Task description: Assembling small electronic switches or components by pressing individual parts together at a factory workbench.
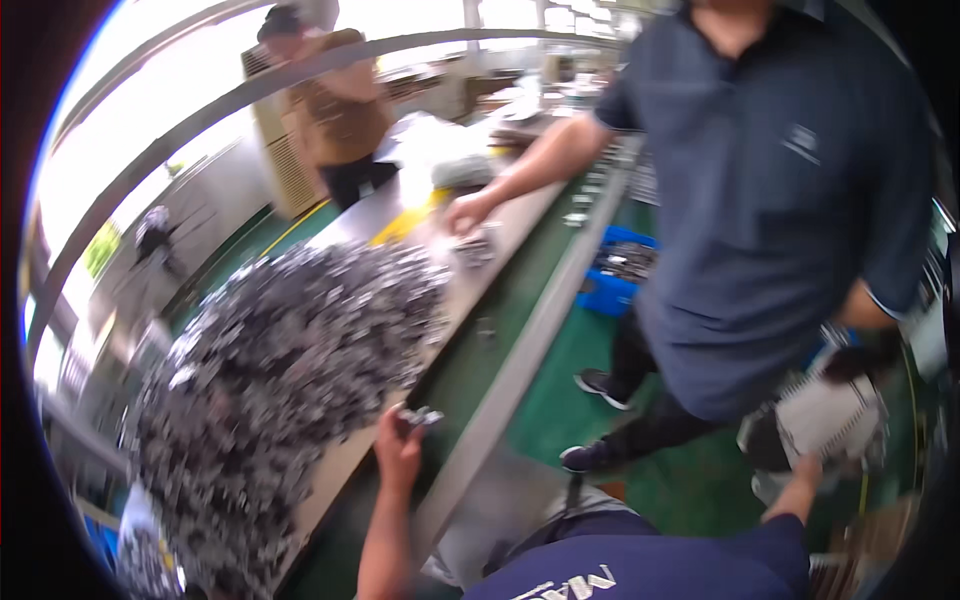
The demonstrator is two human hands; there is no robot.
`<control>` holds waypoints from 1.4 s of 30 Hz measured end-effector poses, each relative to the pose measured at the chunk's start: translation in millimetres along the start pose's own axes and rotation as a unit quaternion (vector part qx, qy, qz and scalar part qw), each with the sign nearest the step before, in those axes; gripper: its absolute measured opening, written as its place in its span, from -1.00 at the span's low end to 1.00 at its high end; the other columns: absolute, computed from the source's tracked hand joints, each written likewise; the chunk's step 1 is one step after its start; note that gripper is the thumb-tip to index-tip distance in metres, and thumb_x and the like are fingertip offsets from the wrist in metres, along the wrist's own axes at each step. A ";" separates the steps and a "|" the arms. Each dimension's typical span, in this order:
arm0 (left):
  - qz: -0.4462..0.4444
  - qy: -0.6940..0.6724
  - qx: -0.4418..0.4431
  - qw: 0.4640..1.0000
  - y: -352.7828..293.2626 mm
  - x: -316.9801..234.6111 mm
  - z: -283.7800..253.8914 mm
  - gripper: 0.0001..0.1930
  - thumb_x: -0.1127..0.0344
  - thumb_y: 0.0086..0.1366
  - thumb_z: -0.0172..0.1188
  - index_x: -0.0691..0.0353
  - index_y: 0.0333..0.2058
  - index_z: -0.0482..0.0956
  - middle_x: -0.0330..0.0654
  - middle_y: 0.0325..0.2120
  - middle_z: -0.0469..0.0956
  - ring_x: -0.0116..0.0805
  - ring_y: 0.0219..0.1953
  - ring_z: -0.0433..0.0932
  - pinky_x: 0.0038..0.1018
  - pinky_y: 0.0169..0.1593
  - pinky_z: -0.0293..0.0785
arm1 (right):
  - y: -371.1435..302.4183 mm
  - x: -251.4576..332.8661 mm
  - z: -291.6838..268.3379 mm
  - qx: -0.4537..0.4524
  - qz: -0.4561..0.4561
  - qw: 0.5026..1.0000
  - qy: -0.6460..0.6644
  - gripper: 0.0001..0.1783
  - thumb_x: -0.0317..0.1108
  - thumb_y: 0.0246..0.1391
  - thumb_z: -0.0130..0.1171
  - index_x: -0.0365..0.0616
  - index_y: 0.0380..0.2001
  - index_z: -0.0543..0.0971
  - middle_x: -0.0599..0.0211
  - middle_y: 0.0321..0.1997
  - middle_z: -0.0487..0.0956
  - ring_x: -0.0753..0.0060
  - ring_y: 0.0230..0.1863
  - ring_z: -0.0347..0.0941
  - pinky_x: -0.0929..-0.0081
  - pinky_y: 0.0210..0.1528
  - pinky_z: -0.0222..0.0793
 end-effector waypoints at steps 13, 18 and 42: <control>-0.105 -0.376 -0.096 0.916 23.5 16.4 5.8 -0.75 0.35 0.35 -0.10 0.32 -0.05 0.25 -0.20 -0.27 0.45 -0.54 -0.29 0.41 -0.63 -0.18 0.33 | -224.6 301.1 -32.7 0.466 -0.421 0.774 0.087 -0.72 -0.48 -0.30 0.03 -0.20 -0.39 0.55 0.37 -0.61 0.47 0.57 -0.69 0.29 0.54 -0.64 0.24; -0.114 -0.466 -0.104 0.871 25.6 33.5 0.3 -0.80 0.32 0.35 -0.11 0.28 -0.11 0.32 -0.20 -0.28 0.47 -0.47 -0.27 0.45 -0.52 -0.11 0.38 | -334.6 473.3 -106.6 0.267 -0.699 0.572 0.337 -0.76 -0.53 -0.17 0.05 -0.24 -0.31 0.47 0.39 -0.75 0.32 0.66 -0.72 0.21 0.59 -0.65 0.14; -0.066 -0.318 0.119 0.938 18.6 40.4 11.8 -0.60 0.51 0.27 -0.10 0.25 0.08 0.10 -0.11 -0.16 0.38 -0.37 -0.20 0.44 -0.51 -0.16 0.44 | -441.1 564.7 -74.9 0.333 -0.705 0.427 0.459 -0.79 -0.31 0.02 0.18 -0.17 -0.31 0.49 0.39 -0.54 0.48 0.69 -0.47 0.36 0.61 -0.41 0.30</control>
Point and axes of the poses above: each hand's wrist, its own y-axis towards the middle knuckle, its own z-axis out of the palm, x = y × z, the point moved 3 cm from there along y, towards the middle knuckle
